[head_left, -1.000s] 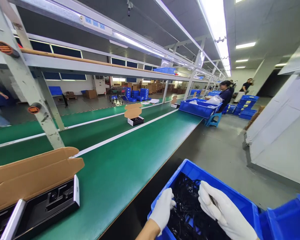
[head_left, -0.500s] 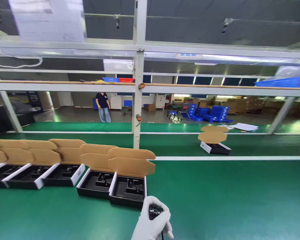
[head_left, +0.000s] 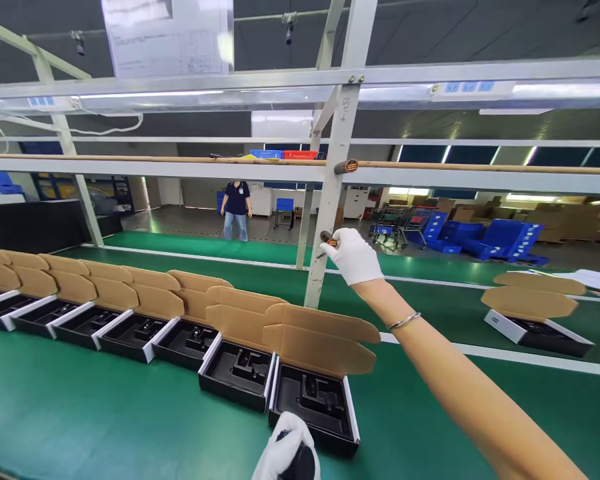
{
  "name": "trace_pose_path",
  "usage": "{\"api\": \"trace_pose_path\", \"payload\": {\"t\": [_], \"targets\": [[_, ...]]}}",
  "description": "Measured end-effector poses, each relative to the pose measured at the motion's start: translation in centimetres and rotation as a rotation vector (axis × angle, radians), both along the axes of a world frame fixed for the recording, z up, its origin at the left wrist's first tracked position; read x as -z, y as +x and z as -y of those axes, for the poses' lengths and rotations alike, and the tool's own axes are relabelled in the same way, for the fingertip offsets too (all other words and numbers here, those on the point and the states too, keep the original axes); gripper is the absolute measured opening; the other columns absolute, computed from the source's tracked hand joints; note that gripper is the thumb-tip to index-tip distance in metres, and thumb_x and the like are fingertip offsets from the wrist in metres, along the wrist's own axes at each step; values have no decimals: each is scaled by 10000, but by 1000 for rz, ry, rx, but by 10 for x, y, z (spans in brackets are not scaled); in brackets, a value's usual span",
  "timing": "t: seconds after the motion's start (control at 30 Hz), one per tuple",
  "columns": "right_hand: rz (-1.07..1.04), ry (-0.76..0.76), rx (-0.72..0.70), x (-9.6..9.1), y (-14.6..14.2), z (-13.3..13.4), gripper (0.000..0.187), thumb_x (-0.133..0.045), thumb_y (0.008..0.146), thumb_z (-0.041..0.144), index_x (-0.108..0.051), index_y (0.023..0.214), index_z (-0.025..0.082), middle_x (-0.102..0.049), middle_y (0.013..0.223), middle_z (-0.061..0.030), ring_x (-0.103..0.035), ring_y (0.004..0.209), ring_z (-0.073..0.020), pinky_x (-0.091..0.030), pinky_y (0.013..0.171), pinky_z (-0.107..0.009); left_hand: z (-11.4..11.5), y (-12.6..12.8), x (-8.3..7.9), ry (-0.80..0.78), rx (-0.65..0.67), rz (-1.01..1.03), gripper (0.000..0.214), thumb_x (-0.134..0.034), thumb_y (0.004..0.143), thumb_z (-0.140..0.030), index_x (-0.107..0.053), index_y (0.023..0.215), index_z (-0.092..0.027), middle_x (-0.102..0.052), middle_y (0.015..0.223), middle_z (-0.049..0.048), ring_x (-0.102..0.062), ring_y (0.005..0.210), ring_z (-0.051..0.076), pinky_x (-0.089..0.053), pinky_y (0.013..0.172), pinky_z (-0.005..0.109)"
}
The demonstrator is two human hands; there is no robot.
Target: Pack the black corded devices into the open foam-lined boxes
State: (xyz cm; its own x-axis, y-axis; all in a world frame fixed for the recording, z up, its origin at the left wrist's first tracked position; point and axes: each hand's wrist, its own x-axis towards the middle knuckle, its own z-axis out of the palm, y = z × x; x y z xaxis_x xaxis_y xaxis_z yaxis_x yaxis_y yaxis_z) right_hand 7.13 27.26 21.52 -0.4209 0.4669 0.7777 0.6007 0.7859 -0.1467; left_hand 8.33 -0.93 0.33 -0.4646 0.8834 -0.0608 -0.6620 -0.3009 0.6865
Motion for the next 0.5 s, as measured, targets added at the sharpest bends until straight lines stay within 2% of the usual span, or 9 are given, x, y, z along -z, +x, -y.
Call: {"api": "trace_pose_path", "payload": {"t": [0.07, 0.13, 0.23, 0.3, 0.37, 0.4, 0.43, 0.5], "targets": [[-4, -8, -7, -3, 2, 2, 212, -641, 852, 322, -608, 995, 170, -659, 1041, -139, -627, 918, -265, -481, 765, -345, 0, 2, -8, 57, 52, 128, 358, -815, 695, -454, -579, 697, -184, -554, 597, -47, -470, 468, 48, -365, 466, 155], [-11, -94, -61, -10, 12, 11, 190, -620, 858, 315, -609, 970, 162, -664, 1016, -140, -626, 907, -256, -474, 791, -352, 0, 6, -21, 99, 151, 187, 375, -724, 753, -521, -545, 698, -196, -535, 536, -52, -397, 339, 45, -260, 348, 165], [-7, -216, -177, -11, 43, 45, 173, -592, 869, 355, -602, 940, 197, -676, 917, -91, -625, 847, -218, -473, 805, -341, -1, 7, -40, 97, 253, 215, 505, -674, 737, -657, -503, 639, -192, -476, 436, -59, -296, 231, 48, -115, 258, 181], [50, -242, -316, 1, 71, 82, 133, -628, 832, 344, -590, 915, 248, -672, 838, -34, -611, 750, -185, -494, 737, -306, -2, 5, -45, 56, 234, 252, 529, -706, 692, -692, -525, 679, -196, -491, 458, -70, -284, 227, 42, -91, 244, 175], [229, -301, -727, 24, 99, 124, 67, -615, 816, 253, -589, 877, 261, -661, 831, -5, -607, 691, -154, -511, 648, -259, -3, 5, -44, 7, 259, 290, 526, -672, 720, -707, -535, 704, -200, -498, 472, -72, -250, 221, 37, -51, 242, 176], [339, -322, -878, 36, 111, 144, 82, -587, 826, 197, -606, 866, 267, -667, 855, -1, -626, 743, -152, -523, 677, -246, -4, 7, -41, -21, 326, 293, 533, -633, 749, -716, -530, 685, -197, -464, 438, -74, -223, 215, 38, -35, 247, 181], [409, -343, -965, 48, 121, 162, 137, -572, 829, 161, -623, 890, 273, -678, 897, -1, -638, 787, -151, -531, 700, -239, -4, 10, -39, -44, 385, 299, 541, -610, 765, -718, -517, 659, -195, -418, 406, -80, -202, 216, 37, -29, 255, 183], [502, -402, -962, 67, 135, 190, 212, -600, 813, 144, -643, 964, 287, -691, 976, -4, -650, 862, -167, -540, 744, -252, -4, 20, -34, -61, 395, 278, 553, -614, 757, -719, -490, 633, -195, -375, 396, -85, -209, 242, 32, -62, 278, 176]]}}
